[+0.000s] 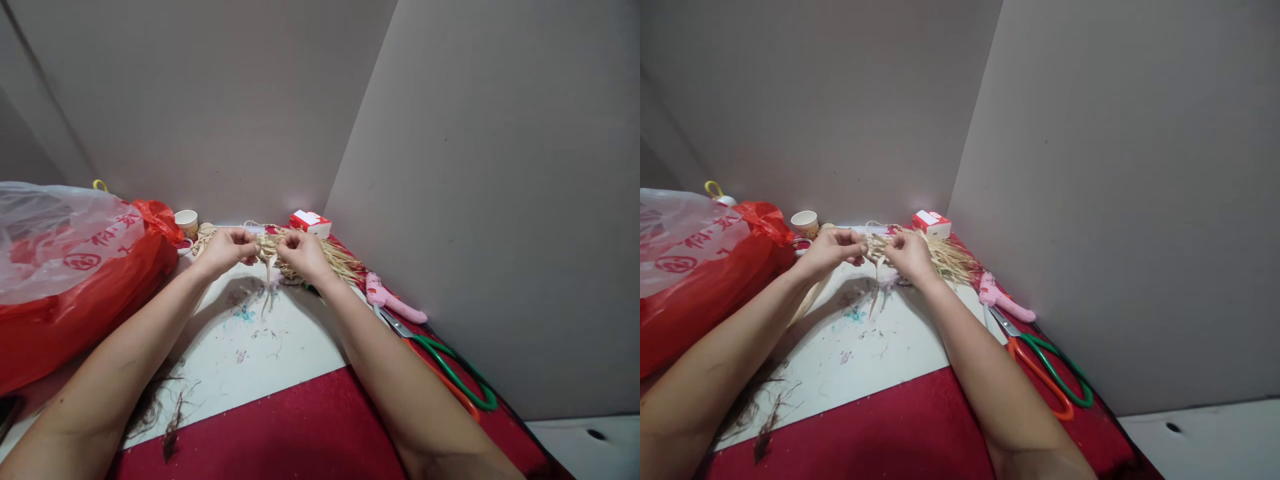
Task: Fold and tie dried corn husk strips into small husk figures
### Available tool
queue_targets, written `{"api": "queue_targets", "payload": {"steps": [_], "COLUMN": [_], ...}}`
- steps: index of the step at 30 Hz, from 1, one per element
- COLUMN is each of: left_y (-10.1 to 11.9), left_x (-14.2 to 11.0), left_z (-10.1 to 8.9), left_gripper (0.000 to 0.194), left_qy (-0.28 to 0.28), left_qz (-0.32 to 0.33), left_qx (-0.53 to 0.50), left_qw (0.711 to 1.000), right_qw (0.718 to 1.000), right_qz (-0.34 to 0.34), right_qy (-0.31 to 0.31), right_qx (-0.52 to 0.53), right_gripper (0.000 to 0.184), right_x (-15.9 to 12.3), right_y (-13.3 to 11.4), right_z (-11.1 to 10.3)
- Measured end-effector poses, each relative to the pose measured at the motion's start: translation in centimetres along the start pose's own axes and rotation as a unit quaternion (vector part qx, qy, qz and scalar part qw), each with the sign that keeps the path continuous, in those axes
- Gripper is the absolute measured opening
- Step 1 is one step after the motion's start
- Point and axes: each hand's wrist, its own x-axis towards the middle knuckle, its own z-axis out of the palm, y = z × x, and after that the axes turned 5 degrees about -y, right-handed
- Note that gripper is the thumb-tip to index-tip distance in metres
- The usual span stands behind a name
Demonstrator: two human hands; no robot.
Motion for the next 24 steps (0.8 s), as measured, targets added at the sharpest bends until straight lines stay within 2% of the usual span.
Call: {"api": "queue_targets", "payload": {"steps": [3, 7, 9, 12, 15, 18, 20, 22, 23, 24], "left_y": [0.1, 0.3, 0.7, 1.1, 1.2, 0.9, 0.6, 0.3, 0.2, 0.0], "left_x": [0.1, 0.2, 0.2, 0.1, 0.1, 0.3, 0.5, 0.6, 0.7, 0.7], "left_z": [-0.5, -1.3, -1.8, -2.7, -3.5, -3.8, -3.7, -3.4, -3.2, -3.0], "left_gripper": [0.017, 0.021, 0.021, 0.017, 0.014, 0.013, 0.013, 0.014, 0.014, 0.014], "left_qy": [-0.002, -0.012, -0.011, 0.005, 0.021, 0.028, 0.033, 0.038, 0.038, 0.034], "left_qz": [-0.019, -0.034, -0.038, -0.034, -0.032, -0.036, -0.04, -0.045, -0.049, -0.056], "left_qx": [-0.053, -0.113, -0.139, -0.164, -0.171, -0.168, -0.167, -0.164, -0.159, -0.154], "left_qw": [0.998, 0.993, 0.989, 0.986, 0.985, 0.985, 0.985, 0.985, 0.985, 0.986], "right_qw": [0.984, 0.94, 0.917, 0.885, 0.86, 0.829, 0.81, 0.808, 0.828, 0.861], "right_qz": [0.071, 0.162, 0.201, 0.227, 0.167, 0.013, -0.084, -0.137, -0.14, -0.129], "right_qy": [-0.008, 0.02, 0.065, 0.178, 0.32, 0.466, 0.531, 0.557, 0.538, 0.492], "right_qx": [0.163, 0.301, 0.338, 0.366, 0.36, 0.308, 0.233, 0.134, 0.078, 0.025], "right_gripper": [0.009, 0.013, 0.012, 0.013, 0.015, 0.016, 0.013, 0.01, 0.007, 0.004], "right_x": [0.2, 0.7, 1.2, 2.0, 2.4, 2.3, 2.1, 1.9, 1.9, 2.0], "right_y": [0.0, 0.2, 0.6, 1.0, 1.0, 0.4, 0.3, 0.7, 1.1, 1.7], "right_z": [-0.8, -1.7, -2.3, -4.0, -6.9, -10.1, -11.5, -11.7, -11.3, -10.8]}}
